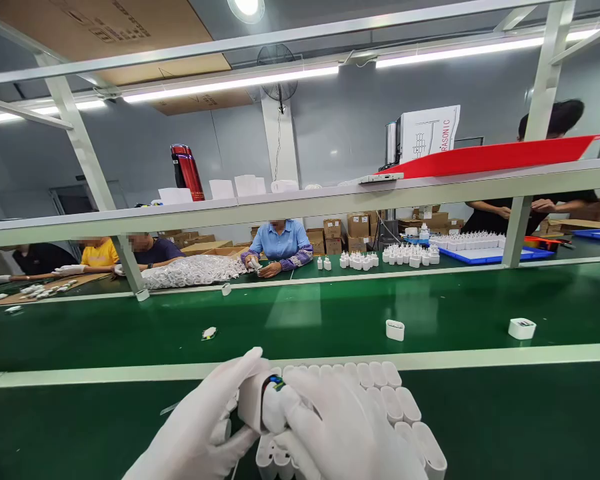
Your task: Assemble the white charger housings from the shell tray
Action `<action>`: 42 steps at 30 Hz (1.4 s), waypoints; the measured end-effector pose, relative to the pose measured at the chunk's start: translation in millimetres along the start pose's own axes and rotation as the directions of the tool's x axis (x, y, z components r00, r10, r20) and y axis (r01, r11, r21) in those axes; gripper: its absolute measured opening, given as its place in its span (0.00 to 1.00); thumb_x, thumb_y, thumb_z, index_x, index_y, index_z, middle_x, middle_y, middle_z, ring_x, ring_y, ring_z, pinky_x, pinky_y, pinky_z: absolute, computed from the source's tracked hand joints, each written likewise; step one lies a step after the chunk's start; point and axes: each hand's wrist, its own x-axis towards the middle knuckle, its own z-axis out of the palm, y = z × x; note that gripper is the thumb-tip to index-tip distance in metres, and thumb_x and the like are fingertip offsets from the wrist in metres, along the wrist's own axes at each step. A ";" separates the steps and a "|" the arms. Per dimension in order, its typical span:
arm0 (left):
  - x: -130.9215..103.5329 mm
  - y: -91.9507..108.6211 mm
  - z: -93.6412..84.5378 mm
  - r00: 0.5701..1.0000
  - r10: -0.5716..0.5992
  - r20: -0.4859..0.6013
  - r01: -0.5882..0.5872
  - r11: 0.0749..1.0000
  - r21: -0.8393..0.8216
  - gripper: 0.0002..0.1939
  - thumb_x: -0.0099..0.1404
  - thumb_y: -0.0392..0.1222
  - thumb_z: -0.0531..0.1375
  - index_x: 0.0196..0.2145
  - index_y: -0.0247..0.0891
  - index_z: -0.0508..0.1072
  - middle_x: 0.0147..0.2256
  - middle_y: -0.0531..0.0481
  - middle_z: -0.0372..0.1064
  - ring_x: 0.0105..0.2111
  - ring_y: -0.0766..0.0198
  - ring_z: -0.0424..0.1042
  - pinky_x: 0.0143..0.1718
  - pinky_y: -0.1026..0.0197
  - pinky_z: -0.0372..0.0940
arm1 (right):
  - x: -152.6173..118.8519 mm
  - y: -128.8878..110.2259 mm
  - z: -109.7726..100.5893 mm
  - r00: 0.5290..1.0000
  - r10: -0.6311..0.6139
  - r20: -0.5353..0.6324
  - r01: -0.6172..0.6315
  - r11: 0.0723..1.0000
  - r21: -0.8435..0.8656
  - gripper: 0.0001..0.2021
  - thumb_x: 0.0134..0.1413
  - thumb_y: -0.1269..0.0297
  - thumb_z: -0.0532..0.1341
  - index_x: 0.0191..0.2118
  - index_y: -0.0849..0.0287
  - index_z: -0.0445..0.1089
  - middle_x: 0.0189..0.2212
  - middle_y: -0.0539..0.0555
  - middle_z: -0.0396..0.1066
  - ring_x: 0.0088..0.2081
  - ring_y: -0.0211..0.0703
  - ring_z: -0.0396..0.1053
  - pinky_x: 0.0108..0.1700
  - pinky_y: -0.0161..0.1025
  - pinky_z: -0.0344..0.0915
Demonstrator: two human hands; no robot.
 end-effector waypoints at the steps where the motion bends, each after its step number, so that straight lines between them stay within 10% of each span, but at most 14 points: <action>1: 0.2 0.3 0.6 1.000 0.015 -0.008 -0.015 1.000 -0.004 0.35 0.59 0.32 0.59 0.64 0.51 0.62 0.52 0.51 0.75 0.49 0.57 0.77 0.49 0.63 0.73 | -2.6 1.2 1.5 1.000 -0.003 0.007 0.003 1.000 -0.012 0.15 0.64 0.61 0.56 0.55 0.46 0.66 0.51 0.53 0.75 0.46 0.50 0.76 0.39 0.41 0.78; 10: -4.3 -3.6 9.3 0.999 -0.040 0.006 0.040 0.999 -0.024 0.35 0.58 0.34 0.61 0.63 0.51 0.64 0.55 0.50 0.73 0.52 0.53 0.75 0.50 0.59 0.73 | -4.6 11.3 18.9 0.998 -0.003 0.060 0.006 0.999 -0.054 0.21 0.57 0.57 0.63 0.56 0.48 0.69 0.53 0.57 0.74 0.42 0.55 0.78 0.34 0.41 0.77; 17: -6.9 -11.8 25.2 0.988 -0.089 0.127 0.107 0.983 -0.148 0.47 0.58 0.35 0.61 0.70 0.50 0.45 0.59 0.46 0.68 0.55 0.52 0.72 0.54 0.54 0.70 | 22.5 -1.9 19.1 0.999 0.022 -0.033 -0.012 0.960 0.279 0.16 0.62 0.68 0.53 0.49 0.52 0.74 0.48 0.55 0.77 0.46 0.45 0.77 0.43 0.35 0.76; 22: -4.6 -7.3 38.2 0.924 -0.185 0.335 0.239 0.962 -0.130 0.50 0.58 0.45 0.64 0.71 0.51 0.42 0.49 0.47 0.77 0.45 0.52 0.78 0.47 0.56 0.74 | 23.4 -5.3 7.3 0.914 0.295 0.279 -0.396 0.798 0.454 0.08 0.57 0.68 0.61 0.39 0.53 0.78 0.36 0.49 0.79 0.39 0.43 0.76 0.38 0.34 0.73; 32: 1.4 6.7 37.5 0.808 -0.193 0.556 0.221 0.975 0.017 0.58 0.51 0.48 0.67 0.71 0.43 0.39 0.36 0.48 0.79 0.36 0.46 0.78 0.33 0.54 0.74 | 28.8 1.9 10.1 0.812 0.162 0.561 -0.536 0.589 0.605 0.12 0.54 0.74 0.60 0.27 0.56 0.79 0.28 0.48 0.71 0.20 0.30 0.63 0.16 0.27 0.55; 42: 7.1 12.7 47.4 0.779 -0.195 0.596 0.301 0.950 -0.083 0.50 0.50 0.43 0.67 0.68 0.46 0.53 0.35 0.51 0.80 0.30 0.50 0.80 0.29 0.54 0.75 | 27.6 8.8 20.5 0.897 0.081 0.434 -0.312 0.811 0.494 0.09 0.52 0.73 0.60 0.29 0.55 0.77 0.25 0.47 0.72 0.26 0.37 0.64 0.28 0.32 0.60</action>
